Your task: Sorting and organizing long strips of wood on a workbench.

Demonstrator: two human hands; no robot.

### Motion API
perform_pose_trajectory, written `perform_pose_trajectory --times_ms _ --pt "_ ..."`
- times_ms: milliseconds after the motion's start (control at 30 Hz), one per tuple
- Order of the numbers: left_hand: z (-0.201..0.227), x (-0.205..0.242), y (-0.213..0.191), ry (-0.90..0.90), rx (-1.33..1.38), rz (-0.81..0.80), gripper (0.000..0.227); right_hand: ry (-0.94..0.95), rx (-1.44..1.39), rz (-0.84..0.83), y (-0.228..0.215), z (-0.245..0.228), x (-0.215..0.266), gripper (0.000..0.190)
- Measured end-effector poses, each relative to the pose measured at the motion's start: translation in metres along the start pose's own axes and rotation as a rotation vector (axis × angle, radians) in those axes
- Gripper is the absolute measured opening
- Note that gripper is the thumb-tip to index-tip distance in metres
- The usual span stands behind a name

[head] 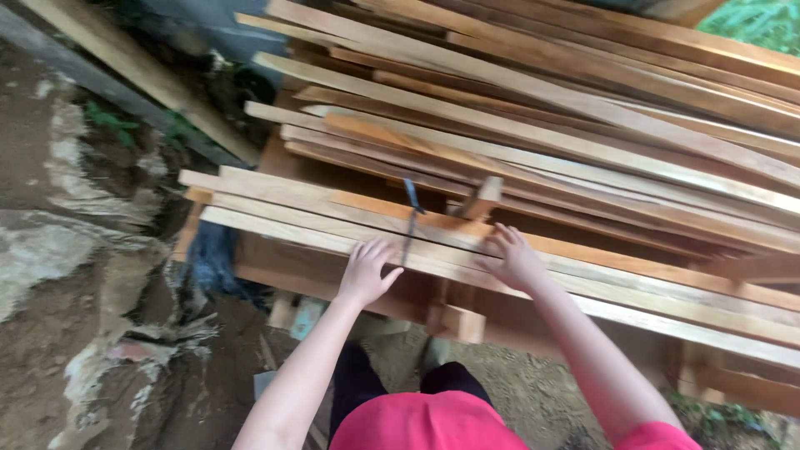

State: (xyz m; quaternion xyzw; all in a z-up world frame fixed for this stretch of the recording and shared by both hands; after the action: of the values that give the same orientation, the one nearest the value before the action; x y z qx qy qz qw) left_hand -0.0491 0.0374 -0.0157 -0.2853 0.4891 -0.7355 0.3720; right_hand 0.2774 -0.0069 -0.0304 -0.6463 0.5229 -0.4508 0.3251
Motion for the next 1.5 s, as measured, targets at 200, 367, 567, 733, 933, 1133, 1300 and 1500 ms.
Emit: perform_pose_trajectory --times_ms 200,367,567,733,933,1133,1300,1500 --pt "-0.077 0.045 -0.09 0.039 0.158 0.148 0.014 0.055 -0.257 -0.032 -0.058 -0.097 -0.02 0.043" --pt "-0.188 0.088 -0.097 -0.102 0.203 0.206 0.011 0.016 -0.179 -0.045 -0.075 -0.199 -0.069 0.043" --pt "-0.336 0.147 -0.105 -0.501 0.308 0.133 0.016 -0.074 -0.307 -0.13 -0.001 -0.339 -0.13 0.041" --pt "-0.416 0.159 -0.109 -0.702 0.305 0.038 0.018 -0.067 -0.409 -0.137 0.085 -0.436 -0.164 0.042" --pt "-0.439 0.139 -0.111 -0.797 0.467 0.098 0.018 0.111 -0.245 -0.047 0.117 -0.443 -0.186 0.033" --pt "-0.458 0.125 -0.058 -0.884 0.447 -0.021 0.025 0.212 -0.183 0.197 0.104 -0.444 -0.184 0.024" --pt "-0.467 0.127 -0.05 -0.956 0.512 -0.016 0.021 0.238 -0.178 0.188 0.103 -0.444 -0.186 0.024" --pt "-0.455 0.139 -0.065 -0.944 0.585 0.04 0.024 0.165 -0.173 0.258 0.093 -0.456 -0.18 0.023"
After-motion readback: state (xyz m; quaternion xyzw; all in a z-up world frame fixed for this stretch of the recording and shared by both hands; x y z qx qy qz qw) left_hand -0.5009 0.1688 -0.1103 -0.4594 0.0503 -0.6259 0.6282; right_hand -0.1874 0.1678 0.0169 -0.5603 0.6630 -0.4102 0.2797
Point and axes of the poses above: each hand's wrist, its own x-axis away from the middle knuckle, its own y-axis out of the palm, z = x × y, the point moved 8 cm from there along -x, towards the middle knuckle, and after that the axes turned 2 degrees about -z, right-handed, at the moved point
